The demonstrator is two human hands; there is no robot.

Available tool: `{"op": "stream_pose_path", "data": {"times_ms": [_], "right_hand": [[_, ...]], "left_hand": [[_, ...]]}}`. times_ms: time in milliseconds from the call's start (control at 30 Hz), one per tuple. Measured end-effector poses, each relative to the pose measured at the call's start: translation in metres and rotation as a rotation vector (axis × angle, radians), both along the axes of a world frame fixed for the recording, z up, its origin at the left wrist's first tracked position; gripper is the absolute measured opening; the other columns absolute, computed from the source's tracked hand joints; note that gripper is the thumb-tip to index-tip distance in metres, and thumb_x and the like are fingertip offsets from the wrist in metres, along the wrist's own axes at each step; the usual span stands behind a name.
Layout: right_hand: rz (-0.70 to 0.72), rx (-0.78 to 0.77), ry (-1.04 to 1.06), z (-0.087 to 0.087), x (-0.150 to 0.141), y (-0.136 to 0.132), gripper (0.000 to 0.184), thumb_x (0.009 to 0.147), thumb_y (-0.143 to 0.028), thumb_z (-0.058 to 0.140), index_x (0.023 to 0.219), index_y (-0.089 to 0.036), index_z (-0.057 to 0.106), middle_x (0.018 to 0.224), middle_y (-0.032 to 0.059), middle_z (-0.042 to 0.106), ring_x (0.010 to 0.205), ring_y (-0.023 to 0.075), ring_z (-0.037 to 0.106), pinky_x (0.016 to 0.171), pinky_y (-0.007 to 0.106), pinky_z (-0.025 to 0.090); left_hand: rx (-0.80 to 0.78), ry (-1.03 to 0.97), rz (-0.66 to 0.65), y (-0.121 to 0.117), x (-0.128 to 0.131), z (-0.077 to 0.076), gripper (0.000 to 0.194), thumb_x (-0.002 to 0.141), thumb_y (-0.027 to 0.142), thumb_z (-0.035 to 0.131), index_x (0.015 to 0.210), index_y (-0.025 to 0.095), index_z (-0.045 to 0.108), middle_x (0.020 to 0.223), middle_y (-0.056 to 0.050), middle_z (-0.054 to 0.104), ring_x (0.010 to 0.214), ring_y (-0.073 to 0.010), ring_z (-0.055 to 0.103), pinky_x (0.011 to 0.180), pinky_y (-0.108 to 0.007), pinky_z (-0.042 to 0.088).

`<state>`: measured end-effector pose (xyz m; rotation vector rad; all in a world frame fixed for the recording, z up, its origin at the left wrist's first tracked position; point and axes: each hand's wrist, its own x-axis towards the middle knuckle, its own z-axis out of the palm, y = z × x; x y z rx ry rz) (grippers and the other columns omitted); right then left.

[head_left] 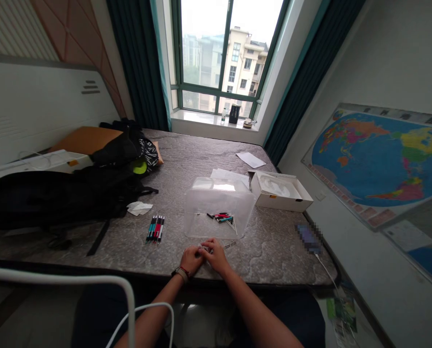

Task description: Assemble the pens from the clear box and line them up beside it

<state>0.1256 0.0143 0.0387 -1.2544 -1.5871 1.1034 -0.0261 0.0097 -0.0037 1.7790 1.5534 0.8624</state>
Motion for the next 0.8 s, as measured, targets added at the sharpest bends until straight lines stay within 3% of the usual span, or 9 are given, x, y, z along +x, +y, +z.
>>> {"op": "stream_pose_path", "data": {"times_ms": [100, 167, 267, 367, 500, 600, 800], "right_hand": [[-0.109, 0.018, -0.047, -0.008, 0.001, 0.000, 0.030, 0.086, -0.041, 0.060, 0.107, -0.023, 0.072, 0.103, 0.0064, 0.062, 0.089, 0.0188, 0.058, 0.083, 0.030, 0.045], [-0.158, -0.034, -0.062, -0.017, 0.008, 0.000, 0.031, 0.089, -0.044, 0.054, 0.096, -0.020, 0.073, 0.094, 0.0067, 0.065, 0.088, 0.0203, 0.059, 0.082, 0.031, 0.045], [0.008, -0.174, -0.038, -0.027, 0.019, -0.001, 0.042, 0.089, -0.053, 0.050, 0.076, -0.019, 0.070, 0.073, 0.0031, 0.064, 0.067, 0.0168, 0.056, 0.066, 0.028, 0.044], [0.150, -0.317, 0.088, -0.029, 0.022, -0.002, 0.046, 0.086, -0.060, 0.051, 0.080, -0.018, 0.068, 0.070, 0.0009, 0.064, 0.053, 0.0115, 0.051, 0.054, 0.023, 0.039], [0.208, -0.523, 0.253, -0.027, 0.015, -0.005, 0.051, 0.086, -0.064, 0.049, 0.103, -0.018, 0.066, 0.075, 0.0016, 0.068, 0.045, 0.0087, 0.052, 0.041, 0.018, 0.031], [0.235, -0.590, 0.332, -0.027, 0.011, -0.007, 0.054, 0.088, -0.062, 0.046, 0.117, -0.019, 0.062, 0.076, 0.0022, 0.069, 0.043, 0.0083, 0.055, 0.038, 0.017, 0.030], [0.203, -0.610, 0.385, -0.034, 0.012, -0.005, 0.054, 0.087, -0.061, 0.050, 0.111, -0.015, 0.062, 0.067, -0.0001, 0.063, 0.042, 0.0070, 0.054, 0.037, 0.016, 0.029]], "left_hand": [[-0.049, -0.201, 0.027, 0.003, -0.001, -0.002, 0.030, 0.079, 0.045, 0.062, 0.086, 0.018, 0.075, 0.083, -0.007, 0.073, 0.078, -0.0209, 0.064, 0.076, -0.032, 0.048], [-0.089, -0.315, 0.025, 0.005, -0.001, -0.001, 0.036, 0.078, 0.048, 0.064, 0.094, 0.018, 0.075, 0.089, -0.007, 0.074, 0.083, -0.0216, 0.066, 0.080, -0.033, 0.049], [-0.153, -0.410, 0.005, 0.007, -0.003, 0.000, 0.041, 0.075, 0.050, 0.068, 0.098, 0.017, 0.075, 0.093, -0.008, 0.075, 0.087, -0.0225, 0.067, 0.084, -0.035, 0.050], [-0.204, -0.458, -0.042, 0.009, -0.005, 0.001, 0.042, 0.073, 0.051, 0.071, 0.098, 0.017, 0.076, 0.093, -0.008, 0.075, 0.088, -0.0230, 0.068, 0.085, -0.036, 0.051], [-0.229, -0.519, -0.104, 0.008, -0.008, 0.003, 0.040, 0.072, 0.048, 0.073, 0.096, 0.016, 0.075, 0.094, -0.008, 0.075, 0.090, -0.0235, 0.068, 0.085, -0.036, 0.051], [-0.246, -0.560, -0.122, 0.007, -0.008, 0.007, 0.039, 0.072, 0.047, 0.073, 0.095, 0.016, 0.075, 0.093, -0.008, 0.075, 0.091, -0.0237, 0.068, 0.086, -0.036, 0.051], [-0.254, -0.550, -0.153, 0.006, -0.007, 0.015, 0.039, 0.070, 0.048, 0.075, 0.092, 0.015, 0.075, 0.090, -0.007, 0.075, 0.088, -0.0233, 0.068, 0.084, -0.035, 0.051]]}}
